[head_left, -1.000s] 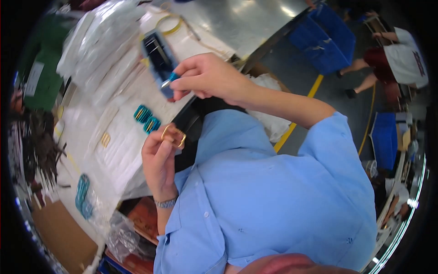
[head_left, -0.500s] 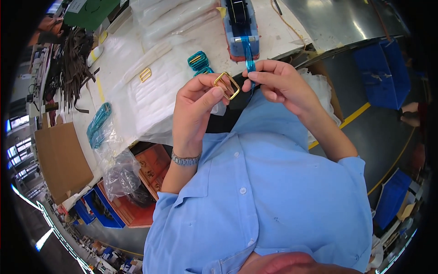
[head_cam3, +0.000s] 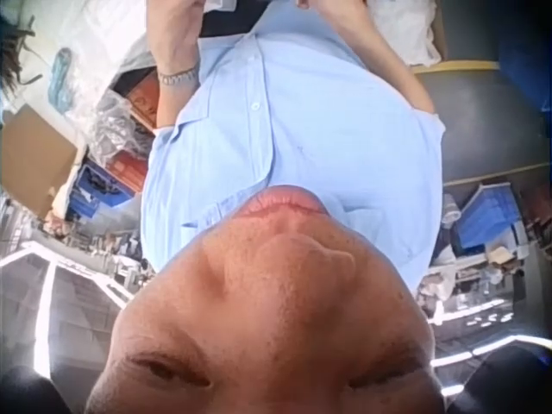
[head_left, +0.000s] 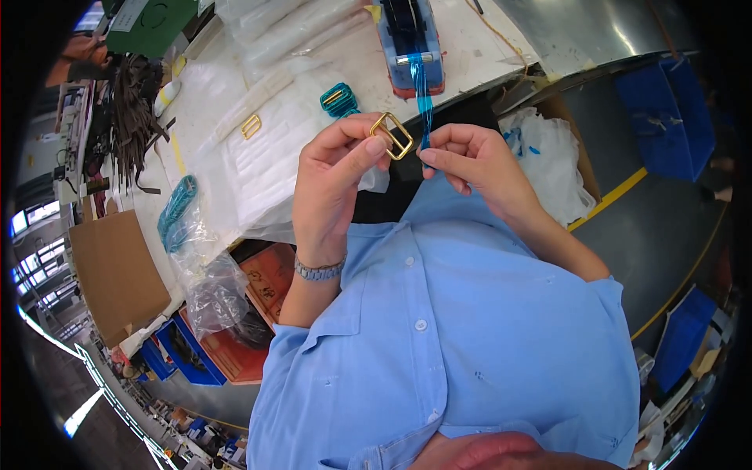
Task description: Apply protective blue tape to metal bag buckles and organize them on a workbench.
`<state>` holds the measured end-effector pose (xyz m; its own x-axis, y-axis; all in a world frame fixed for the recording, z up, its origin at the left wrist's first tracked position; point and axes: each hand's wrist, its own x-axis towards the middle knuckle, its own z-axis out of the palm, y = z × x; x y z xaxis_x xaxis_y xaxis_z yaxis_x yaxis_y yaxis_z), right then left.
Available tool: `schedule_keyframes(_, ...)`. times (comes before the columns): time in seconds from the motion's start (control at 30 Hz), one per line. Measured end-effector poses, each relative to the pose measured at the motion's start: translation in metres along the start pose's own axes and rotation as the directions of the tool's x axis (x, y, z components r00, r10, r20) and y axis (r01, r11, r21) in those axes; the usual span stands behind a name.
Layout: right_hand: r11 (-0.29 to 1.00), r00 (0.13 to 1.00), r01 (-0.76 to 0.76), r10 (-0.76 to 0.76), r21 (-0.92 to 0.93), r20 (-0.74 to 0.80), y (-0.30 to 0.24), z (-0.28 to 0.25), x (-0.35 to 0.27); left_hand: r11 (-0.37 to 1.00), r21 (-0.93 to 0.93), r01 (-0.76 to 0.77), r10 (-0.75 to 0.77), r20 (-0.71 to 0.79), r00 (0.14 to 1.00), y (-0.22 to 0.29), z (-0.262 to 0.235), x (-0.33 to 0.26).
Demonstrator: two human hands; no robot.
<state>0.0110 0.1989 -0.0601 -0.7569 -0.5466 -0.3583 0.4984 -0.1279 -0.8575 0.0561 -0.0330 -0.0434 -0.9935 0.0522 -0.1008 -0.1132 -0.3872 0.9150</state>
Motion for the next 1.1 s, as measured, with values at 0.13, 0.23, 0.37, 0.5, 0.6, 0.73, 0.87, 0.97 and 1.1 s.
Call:
schedule_keyframes(0.13,0.999,1.0,0.022,-0.022,0.03,0.02,-0.006,0.003,-0.009,1.0,-0.005,0.027,-0.027,-0.063,0.998,-0.001,0.008,0.003)
schedule_keyframes(0.23,0.999,0.998,0.042,-0.043,0.013,0.04,-0.005,0.002,-0.009,0.999,-0.023,0.041,-0.042,-0.035,0.999,-0.001,0.014,0.01)
schedule_keyframes(0.37,0.996,0.999,0.041,-0.04,-0.081,0.012,0.005,-0.003,-0.001,0.999,0.028,0.045,-0.044,-0.03,0.999,-0.006,0.024,0.03)
schedule_keyframes(0.5,0.972,0.997,0.02,-0.002,-0.234,0.08,0.001,-0.026,0.005,0.984,0.174,0.049,-0.04,-0.054,0.998,-0.01,0.035,0.038)
schedule_keyframes(0.6,0.898,0.972,0.214,-0.235,-0.385,-0.008,-0.018,-0.037,0.015,0.961,0.275,0.011,0.007,-0.066,0.998,-0.018,0.036,0.039)
schedule_keyframes(0.73,0.953,0.969,0.247,-0.246,-0.177,0.025,-0.021,-0.029,0.045,0.897,0.428,-0.113,0.144,-0.04,0.989,-0.027,0.038,0.037)
schedule_keyframes(0.87,0.943,0.939,0.333,-0.331,0.01,-0.093,-0.016,-0.004,0.058,0.834,0.542,-0.1,0.13,-0.018,0.991,-0.029,0.036,0.033)
schedule_keyframes(0.97,0.949,0.94,0.315,-0.312,-0.006,-0.139,-0.016,-0.004,0.061,0.771,0.613,-0.171,0.21,0.008,0.978,-0.032,0.036,0.032)
schedule_keyframes(1.1,0.949,0.932,0.315,-0.309,-0.001,-0.188,-0.004,-0.012,0.052,0.734,0.655,-0.179,0.208,0.034,0.978,-0.04,0.037,0.029)
